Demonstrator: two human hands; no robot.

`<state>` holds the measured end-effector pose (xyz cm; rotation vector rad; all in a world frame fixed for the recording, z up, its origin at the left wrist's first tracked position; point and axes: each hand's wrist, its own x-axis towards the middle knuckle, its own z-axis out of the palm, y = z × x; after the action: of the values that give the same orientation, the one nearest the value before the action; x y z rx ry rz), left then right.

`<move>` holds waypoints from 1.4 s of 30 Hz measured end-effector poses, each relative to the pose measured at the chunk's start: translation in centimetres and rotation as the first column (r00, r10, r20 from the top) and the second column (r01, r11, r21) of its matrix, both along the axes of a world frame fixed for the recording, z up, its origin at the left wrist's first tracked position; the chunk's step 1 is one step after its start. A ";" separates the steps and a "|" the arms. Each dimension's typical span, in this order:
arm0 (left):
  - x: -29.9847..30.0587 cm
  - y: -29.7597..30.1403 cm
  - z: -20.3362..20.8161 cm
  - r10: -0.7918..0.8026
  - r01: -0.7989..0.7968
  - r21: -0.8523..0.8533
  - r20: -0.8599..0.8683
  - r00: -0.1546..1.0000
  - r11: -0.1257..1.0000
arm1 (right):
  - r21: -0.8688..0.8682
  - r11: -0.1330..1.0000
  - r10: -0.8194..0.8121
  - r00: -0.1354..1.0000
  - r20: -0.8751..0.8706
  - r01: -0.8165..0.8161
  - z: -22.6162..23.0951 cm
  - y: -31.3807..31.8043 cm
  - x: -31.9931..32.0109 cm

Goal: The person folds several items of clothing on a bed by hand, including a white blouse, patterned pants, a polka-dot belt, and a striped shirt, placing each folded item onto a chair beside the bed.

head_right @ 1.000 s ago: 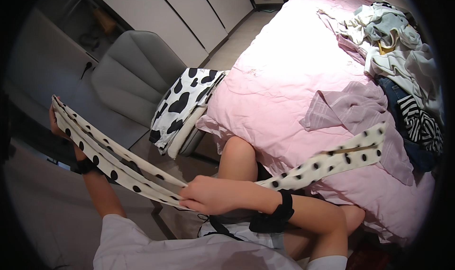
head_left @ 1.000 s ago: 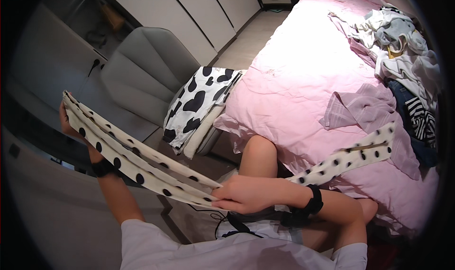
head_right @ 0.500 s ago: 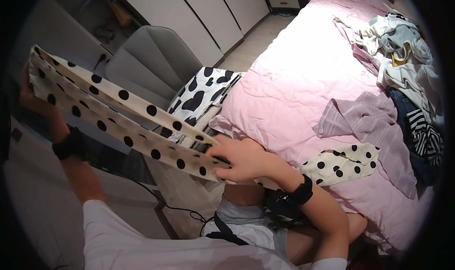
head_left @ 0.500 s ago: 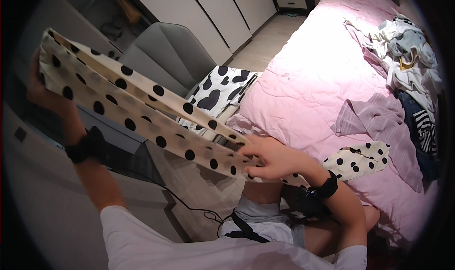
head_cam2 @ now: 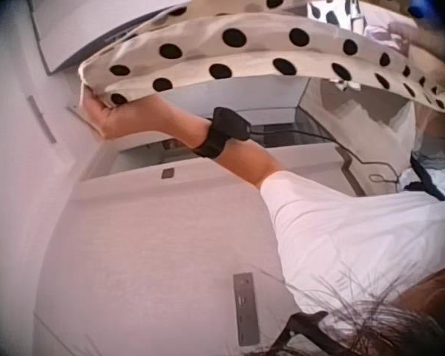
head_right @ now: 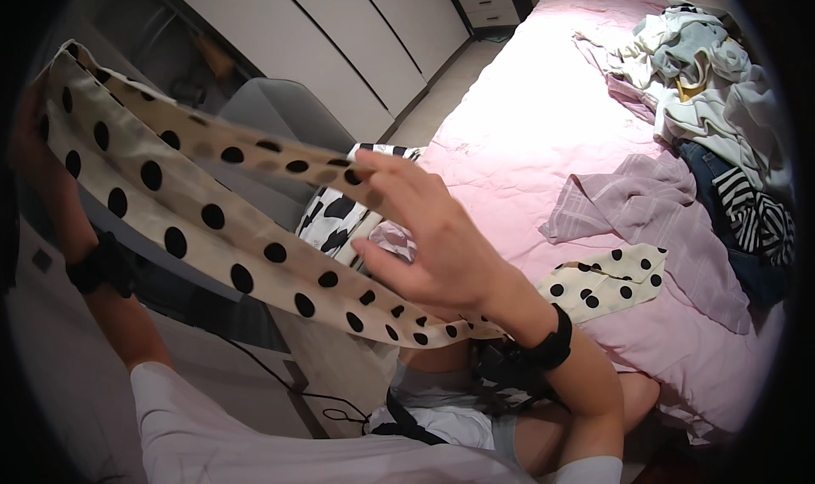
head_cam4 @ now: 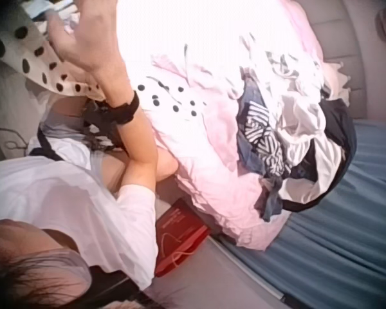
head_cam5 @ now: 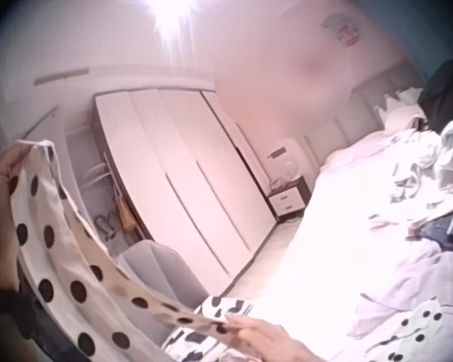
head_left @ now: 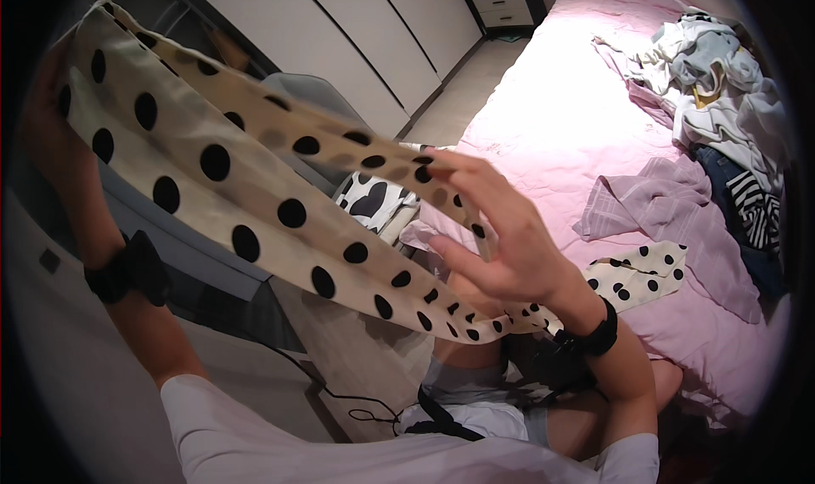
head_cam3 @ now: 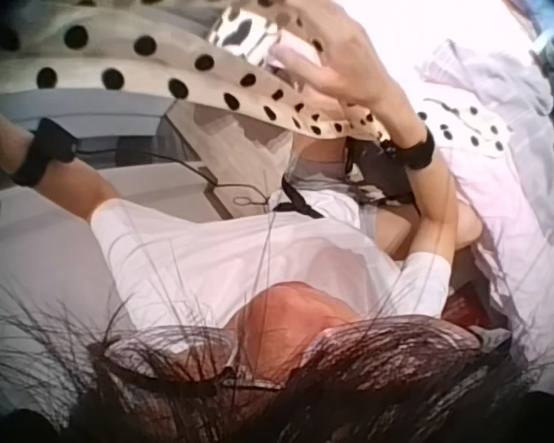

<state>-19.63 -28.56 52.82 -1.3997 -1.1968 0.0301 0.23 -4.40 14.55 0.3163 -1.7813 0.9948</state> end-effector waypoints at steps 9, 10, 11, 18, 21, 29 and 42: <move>-0.4 2.9 -3.2 0.109 -0.073 0.377 -0.076 0.991 0.923 | 0.080 0.982 0.157 0.977 0.146 -0.170 -0.4 0.0 0.1; -0.3 3.3 -3.3 0.043 -0.019 0.332 -0.063 0.997 0.943 | 0.096 0.979 0.157 0.965 0.211 -0.180 -1.1 -0.3 -0.1; -0.2 3.7 -3.2 -0.011 0.022 0.306 -0.038 0.999 0.952 | 0.095 0.979 0.154 0.965 0.212 -0.178 -1.3 -0.5 0.0; 0.5 4.7 -3.7 -0.260 0.234 0.193 0.123 0.958 0.953 | -0.210 0.769 0.639 0.739 0.215 -0.604 -0.6 -2.0 0.3; -0.1 4.6 -3.7 -0.303 0.275 0.180 0.151 0.941 0.944 | -0.211 0.768 0.636 0.759 0.139 -0.605 -1.4 -2.0 0.0; -3.3 3.4 -4.0 -0.143 0.129 0.234 0.046 0.989 0.964 | -0.309 0.853 0.450 0.893 0.030 -0.420 0.0 -1.3 0.8; -3.0 4.5 -2.8 -0.189 0.228 0.179 -0.210 0.959 0.957 | -0.283 0.863 0.468 0.874 0.134 -0.419 -0.6 -1.2 0.2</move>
<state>-22.58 -24.05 49.98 -1.3058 -0.8628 -0.1016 0.41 -5.58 14.00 0.5017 -1.7723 1.6145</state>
